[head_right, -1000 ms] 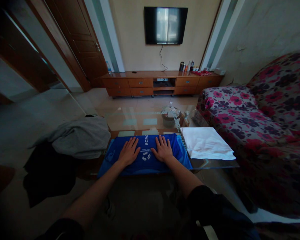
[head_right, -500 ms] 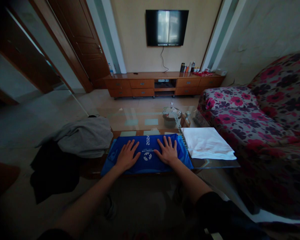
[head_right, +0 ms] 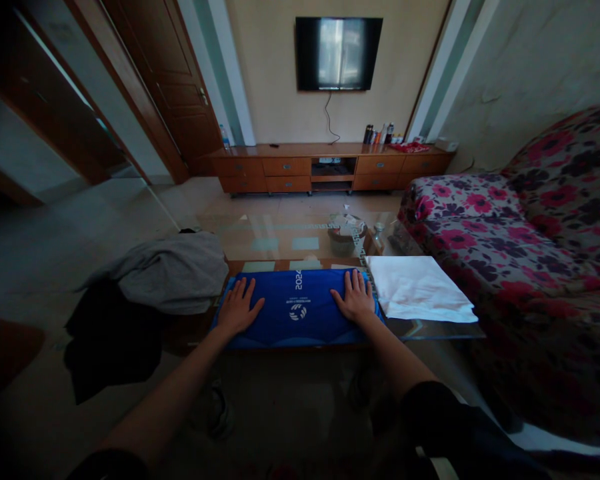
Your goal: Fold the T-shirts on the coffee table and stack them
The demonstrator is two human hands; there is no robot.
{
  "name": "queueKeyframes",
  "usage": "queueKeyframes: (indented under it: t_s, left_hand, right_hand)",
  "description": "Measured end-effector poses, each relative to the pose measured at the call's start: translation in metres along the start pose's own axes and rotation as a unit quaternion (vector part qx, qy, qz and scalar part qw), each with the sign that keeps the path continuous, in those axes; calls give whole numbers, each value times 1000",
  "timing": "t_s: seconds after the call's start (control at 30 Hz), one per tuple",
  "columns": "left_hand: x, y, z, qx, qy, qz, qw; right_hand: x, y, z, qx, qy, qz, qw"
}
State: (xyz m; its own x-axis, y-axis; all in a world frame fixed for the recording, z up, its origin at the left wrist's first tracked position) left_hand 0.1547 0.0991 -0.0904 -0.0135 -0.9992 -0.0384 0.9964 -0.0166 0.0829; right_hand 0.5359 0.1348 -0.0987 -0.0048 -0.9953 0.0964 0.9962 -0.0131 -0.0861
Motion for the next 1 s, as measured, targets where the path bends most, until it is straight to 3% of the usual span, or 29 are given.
queueKeyframes:
  t_s: [0.4, 0.53, 0.73, 0.87, 1.0]
  left_hand:
    - [-7, -28, -5, -11, -8, 25, 1000]
    - [-5, -17, 7, -18, 11, 21, 1000]
    - [-2, 24, 14, -8, 13, -73, 997]
    - [-8, 26, 3, 12, -20, -50, 998]
    - [-19, 14, 7, 12, 12, -22, 1000]
  right_hand:
    - [-7, 14, -3, -4, -9, -2, 1000]
    - [-3, 7, 5, -3, -1, -8, 1000]
    - [4, -28, 19, 5, 30, 78, 996]
    - [-1, -31, 6, -3, -23, 50, 999]
    - [-13, -22, 4, -15, -17, 40, 999]
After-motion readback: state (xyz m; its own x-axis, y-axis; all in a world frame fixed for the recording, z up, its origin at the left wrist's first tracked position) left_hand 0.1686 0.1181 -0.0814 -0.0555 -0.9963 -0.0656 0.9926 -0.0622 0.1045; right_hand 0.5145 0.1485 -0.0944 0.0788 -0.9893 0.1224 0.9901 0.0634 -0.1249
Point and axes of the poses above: each hand's wrist, its own x-axis away from the middle knuckle, its own z-axis out of the back of the hand, y = z × x, the point moved 7 cm from there along -x, towards the middle knuckle, and after that the axes turned 6 degrees about -y, right-handed, at the moved point
